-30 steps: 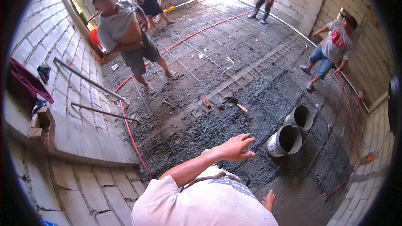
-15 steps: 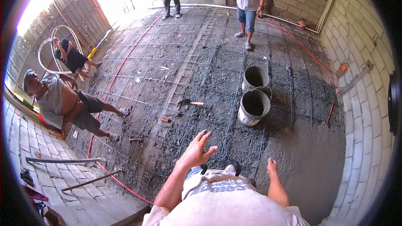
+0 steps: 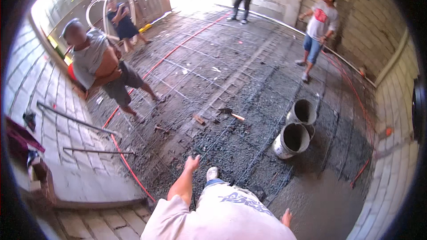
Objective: The person pours wet concrete from buckets onto the ground and smooths the concrete using a trowel.
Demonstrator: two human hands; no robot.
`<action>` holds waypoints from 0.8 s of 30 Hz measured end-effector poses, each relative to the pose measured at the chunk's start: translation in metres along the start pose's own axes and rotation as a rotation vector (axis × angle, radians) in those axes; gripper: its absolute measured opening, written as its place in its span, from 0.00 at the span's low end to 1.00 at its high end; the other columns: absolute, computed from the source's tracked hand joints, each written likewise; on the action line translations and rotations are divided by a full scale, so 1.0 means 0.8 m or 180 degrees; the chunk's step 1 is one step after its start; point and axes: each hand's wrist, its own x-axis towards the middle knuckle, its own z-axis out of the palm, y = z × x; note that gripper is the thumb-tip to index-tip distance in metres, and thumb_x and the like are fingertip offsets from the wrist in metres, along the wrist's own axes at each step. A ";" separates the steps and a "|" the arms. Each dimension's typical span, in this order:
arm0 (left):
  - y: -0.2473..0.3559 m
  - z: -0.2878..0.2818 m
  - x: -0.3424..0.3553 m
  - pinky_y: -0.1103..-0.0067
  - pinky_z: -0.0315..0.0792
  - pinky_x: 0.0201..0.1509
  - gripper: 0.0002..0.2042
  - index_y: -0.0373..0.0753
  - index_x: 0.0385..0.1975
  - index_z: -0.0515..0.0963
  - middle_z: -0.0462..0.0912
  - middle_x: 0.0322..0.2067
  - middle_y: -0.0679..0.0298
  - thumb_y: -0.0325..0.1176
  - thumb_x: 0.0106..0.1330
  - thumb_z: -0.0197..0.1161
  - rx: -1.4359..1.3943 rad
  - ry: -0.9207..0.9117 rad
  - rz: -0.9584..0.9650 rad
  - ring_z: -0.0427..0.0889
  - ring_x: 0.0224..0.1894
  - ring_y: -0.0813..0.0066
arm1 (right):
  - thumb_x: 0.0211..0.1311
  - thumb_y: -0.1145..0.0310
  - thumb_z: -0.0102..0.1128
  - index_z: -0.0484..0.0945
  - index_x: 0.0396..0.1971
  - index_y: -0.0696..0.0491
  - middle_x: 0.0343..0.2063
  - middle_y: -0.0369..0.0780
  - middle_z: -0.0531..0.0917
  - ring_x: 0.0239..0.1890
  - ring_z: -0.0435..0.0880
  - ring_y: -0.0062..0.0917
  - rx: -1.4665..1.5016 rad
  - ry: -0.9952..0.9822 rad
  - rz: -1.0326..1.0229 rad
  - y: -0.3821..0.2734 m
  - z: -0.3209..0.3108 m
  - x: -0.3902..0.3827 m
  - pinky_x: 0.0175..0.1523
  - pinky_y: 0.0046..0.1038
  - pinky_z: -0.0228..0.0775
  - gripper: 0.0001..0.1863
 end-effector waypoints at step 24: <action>-0.090 -0.030 -0.022 0.66 0.61 0.64 0.42 0.29 0.61 0.60 0.68 0.56 0.38 0.62 0.59 0.54 -0.0576 0.0582 -0.0378 0.67 0.61 0.48 | 0.64 0.51 0.54 0.71 0.54 0.54 0.44 0.44 0.80 0.41 0.80 0.31 -0.0604 -0.1073 -0.2268 -0.274 0.092 -0.057 0.44 0.35 0.73 0.26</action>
